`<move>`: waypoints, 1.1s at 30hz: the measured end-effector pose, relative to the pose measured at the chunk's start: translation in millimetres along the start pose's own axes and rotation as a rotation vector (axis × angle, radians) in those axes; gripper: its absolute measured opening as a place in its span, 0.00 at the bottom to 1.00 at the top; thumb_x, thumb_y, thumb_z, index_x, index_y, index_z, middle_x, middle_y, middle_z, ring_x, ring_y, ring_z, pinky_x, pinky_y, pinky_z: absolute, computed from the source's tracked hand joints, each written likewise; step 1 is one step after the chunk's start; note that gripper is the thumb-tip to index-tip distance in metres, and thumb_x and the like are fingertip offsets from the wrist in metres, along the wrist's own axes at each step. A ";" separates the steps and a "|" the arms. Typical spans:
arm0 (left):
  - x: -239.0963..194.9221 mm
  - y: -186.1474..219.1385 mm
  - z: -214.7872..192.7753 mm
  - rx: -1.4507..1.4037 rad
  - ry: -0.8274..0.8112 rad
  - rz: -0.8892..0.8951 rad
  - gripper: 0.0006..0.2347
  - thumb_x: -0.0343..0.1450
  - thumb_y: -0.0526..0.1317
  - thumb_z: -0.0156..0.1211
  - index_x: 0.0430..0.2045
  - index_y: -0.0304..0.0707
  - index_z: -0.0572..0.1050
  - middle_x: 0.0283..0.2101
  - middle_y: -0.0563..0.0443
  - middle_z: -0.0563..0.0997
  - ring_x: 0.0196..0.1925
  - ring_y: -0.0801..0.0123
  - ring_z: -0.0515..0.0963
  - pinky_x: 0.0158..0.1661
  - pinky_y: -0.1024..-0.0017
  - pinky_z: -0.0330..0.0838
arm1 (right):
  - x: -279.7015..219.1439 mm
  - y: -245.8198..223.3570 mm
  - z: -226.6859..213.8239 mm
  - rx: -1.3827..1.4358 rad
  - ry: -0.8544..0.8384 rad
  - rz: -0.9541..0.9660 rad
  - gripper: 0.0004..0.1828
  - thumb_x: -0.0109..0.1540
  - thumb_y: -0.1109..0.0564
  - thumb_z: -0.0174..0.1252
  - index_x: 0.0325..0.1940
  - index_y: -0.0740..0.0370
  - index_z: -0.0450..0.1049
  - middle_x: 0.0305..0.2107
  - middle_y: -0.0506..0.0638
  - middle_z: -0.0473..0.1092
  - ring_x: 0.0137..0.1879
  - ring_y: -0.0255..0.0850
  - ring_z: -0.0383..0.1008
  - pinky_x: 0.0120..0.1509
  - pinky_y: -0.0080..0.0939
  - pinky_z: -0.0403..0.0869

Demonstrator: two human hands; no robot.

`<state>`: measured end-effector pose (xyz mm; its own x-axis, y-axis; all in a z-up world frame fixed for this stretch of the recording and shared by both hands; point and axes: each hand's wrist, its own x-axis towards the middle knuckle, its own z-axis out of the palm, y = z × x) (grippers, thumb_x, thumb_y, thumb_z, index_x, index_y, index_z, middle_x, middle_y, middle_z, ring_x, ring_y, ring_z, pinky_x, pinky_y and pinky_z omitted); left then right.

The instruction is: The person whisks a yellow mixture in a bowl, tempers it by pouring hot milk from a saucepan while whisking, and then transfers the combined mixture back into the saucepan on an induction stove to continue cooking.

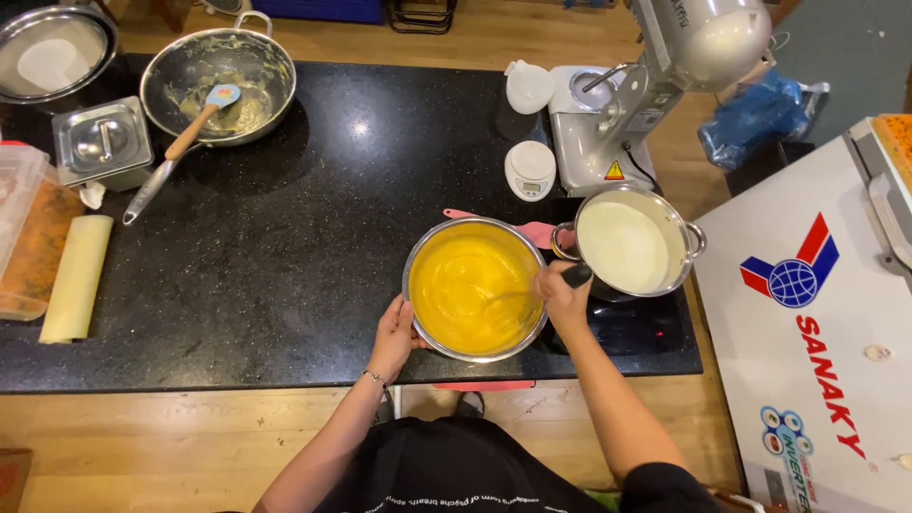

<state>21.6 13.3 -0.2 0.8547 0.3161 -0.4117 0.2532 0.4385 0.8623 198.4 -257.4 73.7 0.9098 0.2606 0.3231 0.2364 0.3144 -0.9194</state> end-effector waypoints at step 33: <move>12.8 9.1 -21.1 0.074 -0.026 -0.039 0.18 0.89 0.44 0.44 0.73 0.41 0.73 0.39 0.37 0.90 0.30 0.49 0.94 0.30 0.58 0.94 | 51.5 -25.2 69.1 -0.013 0.303 -0.273 0.20 0.53 0.71 0.52 0.16 0.54 0.53 0.09 0.46 0.47 0.13 0.39 0.57 0.22 0.35 0.56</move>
<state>25.3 39.2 -3.9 0.8545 0.2778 -0.4388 0.3188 0.3865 0.8654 215.7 -188.8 129.0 0.8718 -0.1119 0.4769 0.4858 0.3230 -0.8122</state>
